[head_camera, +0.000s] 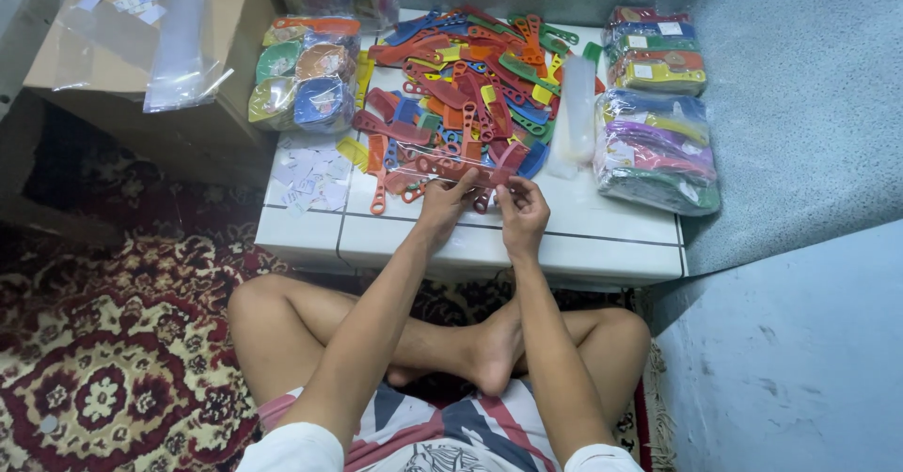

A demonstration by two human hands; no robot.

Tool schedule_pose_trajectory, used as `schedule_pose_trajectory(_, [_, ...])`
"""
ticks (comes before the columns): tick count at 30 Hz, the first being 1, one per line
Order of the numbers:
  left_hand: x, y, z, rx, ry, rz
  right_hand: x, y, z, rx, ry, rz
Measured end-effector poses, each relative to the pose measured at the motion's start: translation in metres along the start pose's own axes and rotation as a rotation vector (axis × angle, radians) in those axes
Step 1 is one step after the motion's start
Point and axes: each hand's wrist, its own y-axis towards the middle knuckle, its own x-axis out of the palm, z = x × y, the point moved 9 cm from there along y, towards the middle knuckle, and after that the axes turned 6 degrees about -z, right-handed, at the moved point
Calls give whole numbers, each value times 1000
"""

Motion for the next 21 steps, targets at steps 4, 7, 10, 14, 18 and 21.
schedule_pose_trajectory(4, [9,-8,10,-2,45,-2,-1,2,7,13,0,-25])
schedule_pose_trajectory(7, [-3,3,-7,-29,109,-19,10,-3,-32,-34,-40,-87])
schedule_pose_trajectory(10, [10,-2,5,-3,164,-89,12,0,-28,-63,-74,-153])
schedule_pose_trajectory(14, [27,-17,27,31,248,-136,13,2,-25,-22,-30,-208])
schedule_pose_trajectory(18, [37,-21,37,43,248,-165,8,4,-13,16,9,-206])
schedule_pose_trajectory(21, [23,-10,23,59,140,-148,2,6,-2,74,131,-127])
